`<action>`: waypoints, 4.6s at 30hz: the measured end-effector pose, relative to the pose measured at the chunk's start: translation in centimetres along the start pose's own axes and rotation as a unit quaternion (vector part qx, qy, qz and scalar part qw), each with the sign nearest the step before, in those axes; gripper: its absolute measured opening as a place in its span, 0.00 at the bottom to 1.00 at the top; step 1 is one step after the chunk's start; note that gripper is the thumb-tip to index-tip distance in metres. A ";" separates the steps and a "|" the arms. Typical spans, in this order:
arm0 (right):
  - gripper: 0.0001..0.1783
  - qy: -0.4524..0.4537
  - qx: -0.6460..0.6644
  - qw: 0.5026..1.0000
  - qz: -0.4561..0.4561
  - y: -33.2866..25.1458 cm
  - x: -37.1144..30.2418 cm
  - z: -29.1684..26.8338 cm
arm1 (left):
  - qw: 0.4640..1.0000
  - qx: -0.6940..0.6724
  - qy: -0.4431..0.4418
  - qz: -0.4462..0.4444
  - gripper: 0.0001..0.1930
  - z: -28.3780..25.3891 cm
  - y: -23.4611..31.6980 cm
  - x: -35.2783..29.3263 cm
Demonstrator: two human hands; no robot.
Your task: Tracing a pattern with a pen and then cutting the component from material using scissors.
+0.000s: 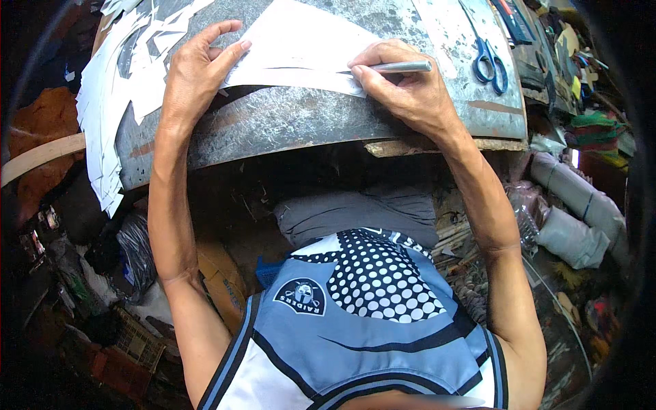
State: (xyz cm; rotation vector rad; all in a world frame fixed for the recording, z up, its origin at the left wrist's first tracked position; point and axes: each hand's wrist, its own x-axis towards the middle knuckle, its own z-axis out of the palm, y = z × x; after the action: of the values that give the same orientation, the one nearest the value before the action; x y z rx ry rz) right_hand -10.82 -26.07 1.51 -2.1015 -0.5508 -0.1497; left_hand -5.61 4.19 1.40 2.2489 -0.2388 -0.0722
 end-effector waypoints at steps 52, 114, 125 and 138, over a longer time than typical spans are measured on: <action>0.05 -0.002 -0.036 0.997 -0.064 -0.3 -0.1 -0.7 | 0.941 0.190 -0.062 0.272 0.24 5.2 3.9 2.6; 0.04 0.005 -0.039 0.999 -0.023 -1.3 -1.4 -1.4 | 0.944 0.197 -0.068 0.257 0.25 5.1 3.8 2.5; 0.04 0.005 -0.058 0.998 -0.035 -1.4 -1.7 -1.4 | 0.941 0.196 -0.068 0.267 0.25 5.1 3.8 2.7; 0.03 0.012 -0.058 0.998 -0.036 -1.6 -1.8 -1.2 | 0.945 0.190 -0.069 0.256 0.24 5.0 3.9 2.5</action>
State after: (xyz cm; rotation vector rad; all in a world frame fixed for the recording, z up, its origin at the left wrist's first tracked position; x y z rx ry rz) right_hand -13.03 -26.94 2.84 -2.1893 -0.6178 -0.2524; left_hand -4.41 -2.54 1.28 2.4864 -0.9751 0.1043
